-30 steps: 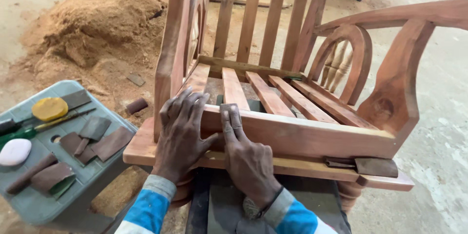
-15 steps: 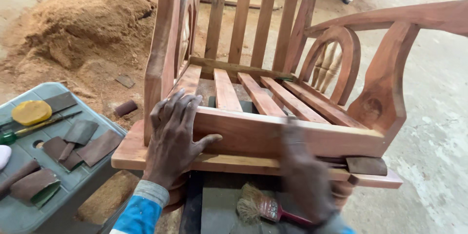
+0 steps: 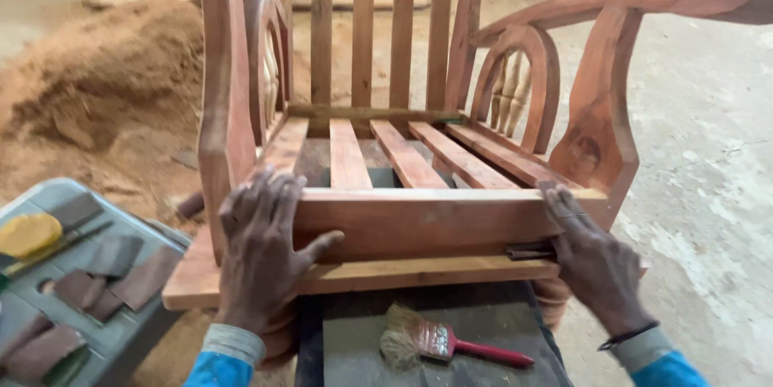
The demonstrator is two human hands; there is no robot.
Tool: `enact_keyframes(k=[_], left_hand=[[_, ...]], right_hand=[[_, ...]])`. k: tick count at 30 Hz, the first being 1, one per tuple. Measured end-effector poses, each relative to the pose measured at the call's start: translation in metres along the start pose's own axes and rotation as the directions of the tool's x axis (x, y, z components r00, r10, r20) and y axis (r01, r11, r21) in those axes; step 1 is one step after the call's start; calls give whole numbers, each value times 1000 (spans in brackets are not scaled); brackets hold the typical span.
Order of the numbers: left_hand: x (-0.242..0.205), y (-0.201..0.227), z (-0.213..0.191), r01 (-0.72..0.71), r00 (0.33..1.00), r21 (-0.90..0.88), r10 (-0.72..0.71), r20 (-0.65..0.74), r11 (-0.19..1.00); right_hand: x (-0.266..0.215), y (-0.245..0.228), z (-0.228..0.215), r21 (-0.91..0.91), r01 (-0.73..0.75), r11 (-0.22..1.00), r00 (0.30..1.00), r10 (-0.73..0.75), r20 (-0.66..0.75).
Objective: The person sands the wooden surfaces of a chair using a small piece of sandpaper, moving it back and forth over the joints and armrests.
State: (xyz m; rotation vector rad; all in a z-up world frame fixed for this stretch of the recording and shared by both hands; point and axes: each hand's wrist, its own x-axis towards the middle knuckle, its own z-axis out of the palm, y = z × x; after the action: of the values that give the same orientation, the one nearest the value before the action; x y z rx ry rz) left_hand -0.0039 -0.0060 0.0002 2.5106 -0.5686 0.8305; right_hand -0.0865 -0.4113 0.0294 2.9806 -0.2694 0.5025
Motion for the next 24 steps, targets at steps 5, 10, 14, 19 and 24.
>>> enact_keyframes(k=[5, 10, 14, 19, 24], left_hand=[[5, 32, 14, -123, 991, 38, 121, 54, 992], [14, 112, 74, -264, 958, -132, 276, 77, 955], [30, 184, 118, -291, 932, -232, 330, 150, 928], [58, 253, 151, -383, 885, -328, 445, 139, 864], [70, 282, 167, -410, 859, -388, 492, 140, 826]], right_hand=[[12, 76, 4, 531, -90, 842, 993, 114, -12], [-17, 131, 14, 981, -193, 15, 872, 460, 164], [-48, 149, 28, 891, -60, -449, 773, 544, 327], [-62, 144, 28, 752, 7, -659, 741, 508, 438], [-59, 128, 9, 875, -98, -474, 685, 606, 405]])
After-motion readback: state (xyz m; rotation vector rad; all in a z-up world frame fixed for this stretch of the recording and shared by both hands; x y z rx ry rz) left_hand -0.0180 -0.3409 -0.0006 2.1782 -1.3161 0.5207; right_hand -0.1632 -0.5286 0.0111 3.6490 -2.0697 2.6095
